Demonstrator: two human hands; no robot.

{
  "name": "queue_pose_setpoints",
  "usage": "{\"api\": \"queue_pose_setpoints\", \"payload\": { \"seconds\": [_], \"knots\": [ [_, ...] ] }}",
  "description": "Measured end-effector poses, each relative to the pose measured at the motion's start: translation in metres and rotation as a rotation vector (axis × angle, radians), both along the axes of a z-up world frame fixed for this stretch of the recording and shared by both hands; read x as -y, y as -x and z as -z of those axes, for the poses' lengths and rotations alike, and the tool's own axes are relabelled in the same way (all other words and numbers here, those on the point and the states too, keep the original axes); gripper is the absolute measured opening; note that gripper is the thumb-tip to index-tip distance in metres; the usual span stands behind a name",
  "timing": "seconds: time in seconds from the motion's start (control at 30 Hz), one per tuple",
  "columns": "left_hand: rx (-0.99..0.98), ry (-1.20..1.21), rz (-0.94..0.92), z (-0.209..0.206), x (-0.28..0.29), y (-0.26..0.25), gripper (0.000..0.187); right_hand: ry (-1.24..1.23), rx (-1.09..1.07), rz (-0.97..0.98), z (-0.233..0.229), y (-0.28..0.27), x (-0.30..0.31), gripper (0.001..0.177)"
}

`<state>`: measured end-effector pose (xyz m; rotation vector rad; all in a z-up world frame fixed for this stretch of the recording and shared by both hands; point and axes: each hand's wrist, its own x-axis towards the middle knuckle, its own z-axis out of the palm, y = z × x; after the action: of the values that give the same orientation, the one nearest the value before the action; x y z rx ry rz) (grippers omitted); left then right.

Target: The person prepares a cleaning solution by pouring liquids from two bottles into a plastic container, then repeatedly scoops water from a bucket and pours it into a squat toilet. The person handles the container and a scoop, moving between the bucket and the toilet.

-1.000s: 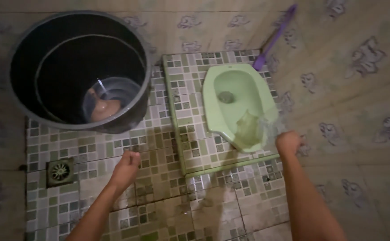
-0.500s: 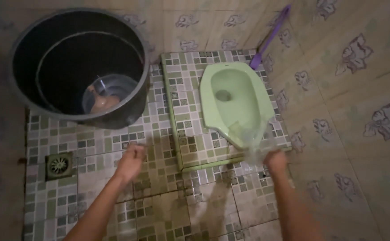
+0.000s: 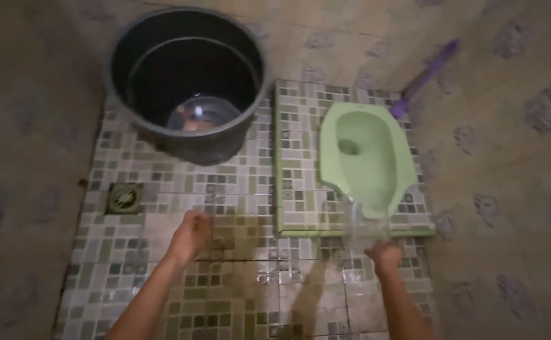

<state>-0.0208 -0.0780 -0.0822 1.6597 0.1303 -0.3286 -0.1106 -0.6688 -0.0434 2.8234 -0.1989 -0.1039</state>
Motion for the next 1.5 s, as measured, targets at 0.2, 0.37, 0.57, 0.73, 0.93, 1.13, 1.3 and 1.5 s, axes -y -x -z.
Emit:
{"api": "queue_pose_setpoints", "payload": {
  "seconds": [0.2,0.37,0.57,0.73,0.93,1.13,1.3,1.5],
  "knots": [
    [0.094,-0.357,-0.16,-0.033,-0.031,0.027,0.029,-2.079,0.294,0.882,-0.001,-0.029,-0.065,0.036],
    [0.119,-0.537,-0.194,-0.064,-0.069,0.071,0.041,-2.217,0.144,0.689,0.016,-0.049,-0.136,0.05],
    [0.094,-0.546,-0.283,-0.063,-0.112,0.092,0.042,-2.117,0.017,0.743,-0.007,-0.064,-0.209,0.061],
    [-0.035,-0.495,-0.308,-0.089,-0.122,0.09,0.046,-2.074,-0.085,0.687,-0.036,-0.067,-0.242,0.063],
    [-0.014,-0.523,-0.311,-0.118,-0.102,0.081,0.046,-2.102,-0.177,0.57,-0.052,-0.078,-0.269,0.063],
    [0.278,-0.465,-0.192,-0.106,-0.083,0.049,0.039,-2.036,-0.183,0.55,-0.071,-0.087,-0.265,0.063],
    [0.143,-0.492,-0.268,-0.116,-0.047,0.018,0.035,-2.097,-0.179,0.423,-0.082,-0.104,-0.255,0.065],
    [0.088,-0.409,-0.219,-0.125,-0.015,0.001,0.037,-2.042,-0.104,0.529,-0.046,-0.103,-0.227,0.061]
  ]
}}
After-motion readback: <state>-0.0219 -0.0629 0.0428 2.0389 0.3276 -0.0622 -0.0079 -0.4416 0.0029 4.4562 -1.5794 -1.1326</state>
